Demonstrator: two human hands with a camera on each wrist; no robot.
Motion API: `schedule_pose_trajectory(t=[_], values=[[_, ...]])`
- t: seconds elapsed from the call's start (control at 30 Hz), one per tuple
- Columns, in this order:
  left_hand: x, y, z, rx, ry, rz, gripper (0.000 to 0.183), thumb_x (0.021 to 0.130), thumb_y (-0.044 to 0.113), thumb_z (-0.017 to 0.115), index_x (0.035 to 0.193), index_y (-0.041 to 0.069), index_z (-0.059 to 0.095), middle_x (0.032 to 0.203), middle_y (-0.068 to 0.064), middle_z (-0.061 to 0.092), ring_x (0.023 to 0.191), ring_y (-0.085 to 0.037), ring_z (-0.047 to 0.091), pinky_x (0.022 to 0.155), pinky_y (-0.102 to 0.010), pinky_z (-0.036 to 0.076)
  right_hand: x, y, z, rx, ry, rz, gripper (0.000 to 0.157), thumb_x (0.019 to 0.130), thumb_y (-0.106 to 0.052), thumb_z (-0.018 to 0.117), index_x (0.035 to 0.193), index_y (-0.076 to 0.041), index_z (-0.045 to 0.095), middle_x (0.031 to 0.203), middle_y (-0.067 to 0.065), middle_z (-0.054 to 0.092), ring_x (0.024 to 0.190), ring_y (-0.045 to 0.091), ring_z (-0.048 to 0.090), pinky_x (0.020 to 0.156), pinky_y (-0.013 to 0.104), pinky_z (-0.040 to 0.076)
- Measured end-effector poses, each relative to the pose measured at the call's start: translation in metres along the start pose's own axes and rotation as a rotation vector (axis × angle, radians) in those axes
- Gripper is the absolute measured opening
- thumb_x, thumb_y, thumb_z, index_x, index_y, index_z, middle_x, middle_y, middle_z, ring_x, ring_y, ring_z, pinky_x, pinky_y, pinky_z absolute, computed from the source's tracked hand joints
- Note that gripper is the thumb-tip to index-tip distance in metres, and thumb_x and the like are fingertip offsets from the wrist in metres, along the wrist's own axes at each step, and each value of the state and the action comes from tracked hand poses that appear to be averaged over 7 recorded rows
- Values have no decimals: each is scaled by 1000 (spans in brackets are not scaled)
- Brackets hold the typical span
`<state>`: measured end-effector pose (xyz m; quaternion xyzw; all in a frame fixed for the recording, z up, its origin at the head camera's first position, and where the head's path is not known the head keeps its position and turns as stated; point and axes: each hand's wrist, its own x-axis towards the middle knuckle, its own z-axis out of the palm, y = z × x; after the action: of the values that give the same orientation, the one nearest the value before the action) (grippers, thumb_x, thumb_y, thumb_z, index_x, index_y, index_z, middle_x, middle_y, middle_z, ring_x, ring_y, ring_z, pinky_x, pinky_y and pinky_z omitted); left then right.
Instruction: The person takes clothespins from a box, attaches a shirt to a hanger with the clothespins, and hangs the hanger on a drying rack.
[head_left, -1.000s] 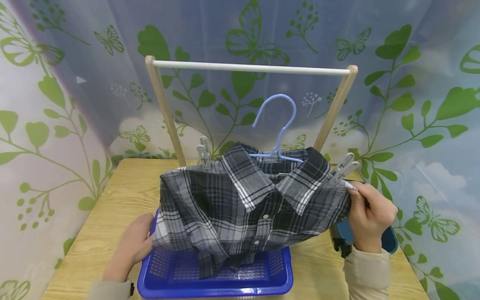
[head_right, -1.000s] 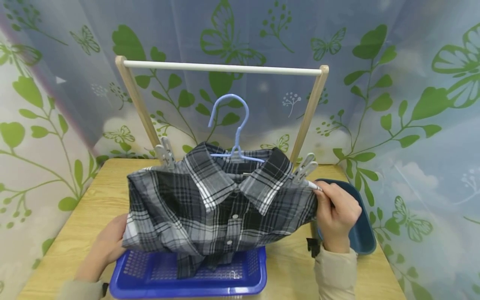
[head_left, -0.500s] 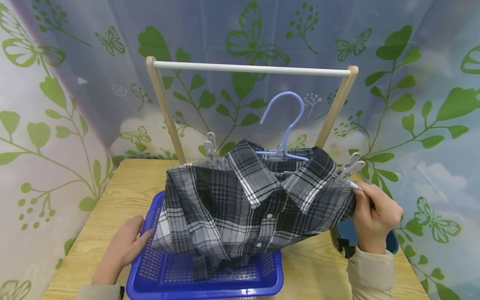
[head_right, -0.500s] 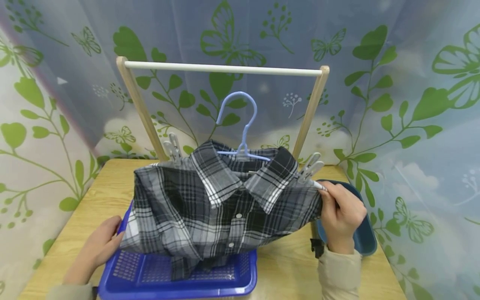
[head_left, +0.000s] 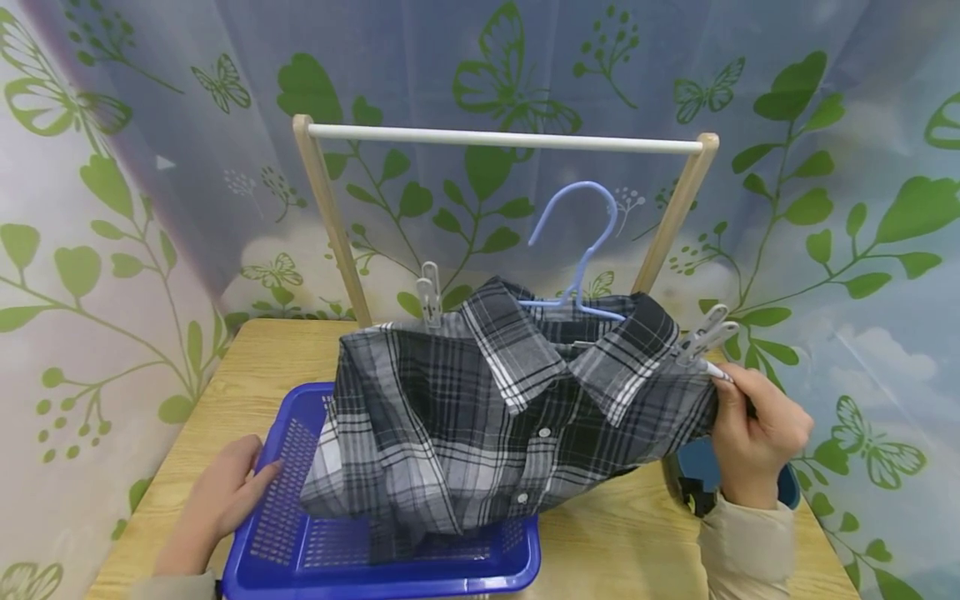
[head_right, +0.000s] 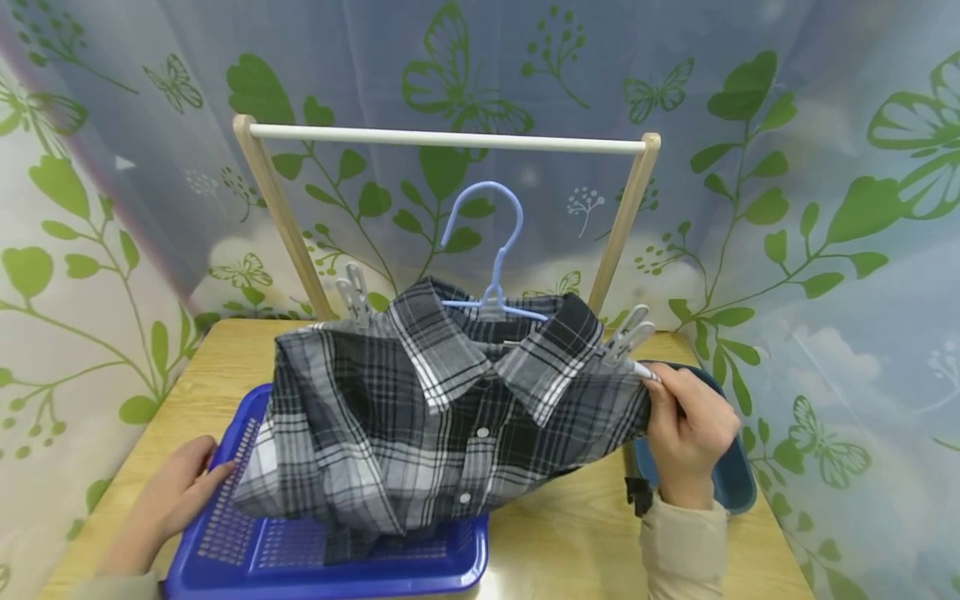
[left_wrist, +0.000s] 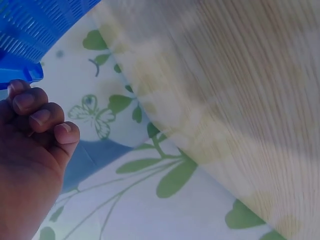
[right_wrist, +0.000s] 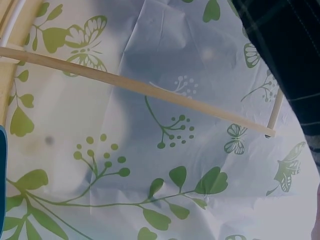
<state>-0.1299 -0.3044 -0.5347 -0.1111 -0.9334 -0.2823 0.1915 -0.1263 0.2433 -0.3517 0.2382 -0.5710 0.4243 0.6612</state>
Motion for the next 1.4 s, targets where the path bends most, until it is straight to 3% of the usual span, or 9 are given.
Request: schedule_pose_trajectory(t=[0.2, 0.43, 0.67, 1.07, 1.4], values=[[-6, -15, -16, 16, 39, 17, 33, 84, 11, 70, 71, 15, 40, 66, 4, 34, 62, -11, 34, 56, -30, 28, -1, -4, 4, 9, 18, 3, 37, 88, -21, 77, 74, 12, 69, 68, 18, 68, 64, -2, 59, 69, 13, 42], [-12, -29, -32, 54, 35, -22, 34, 86, 15, 71, 72, 15, 40, 67, 4, 33, 61, -9, 30, 54, -29, 25, -2, -7, 10, 12, 21, 9, 37, 88, -21, 77, 73, 12, 69, 67, 18, 68, 61, -2, 56, 68, 13, 41], [-18, -45, -50, 95, 103, 40, 35, 82, 11, 72, 70, 15, 39, 64, 5, 31, 59, -9, 29, 54, -29, 24, -6, -4, 11, 5, 16, 11, 37, 88, -22, 77, 74, 12, 70, 68, 19, 68, 63, -3, 56, 69, 13, 41], [-32, -58, -72, 113, 154, -18, 27, 85, 10, 71, 75, 11, 46, 68, 2, 38, 61, -10, 34, 54, -31, 28, -12, 5, 11, -4, 32, 24, 34, 87, -21, 79, 75, 10, 71, 66, 18, 67, 59, -3, 49, 67, 12, 36], [-42, -68, -87, 130, 199, -42, 24, 87, 8, 71, 76, 7, 50, 67, 0, 42, 62, -14, 37, 55, -34, 30, -11, 1, 18, 10, 61, 26, 36, 86, -22, 79, 74, 11, 70, 68, 19, 68, 67, -5, 59, 69, 14, 41]])
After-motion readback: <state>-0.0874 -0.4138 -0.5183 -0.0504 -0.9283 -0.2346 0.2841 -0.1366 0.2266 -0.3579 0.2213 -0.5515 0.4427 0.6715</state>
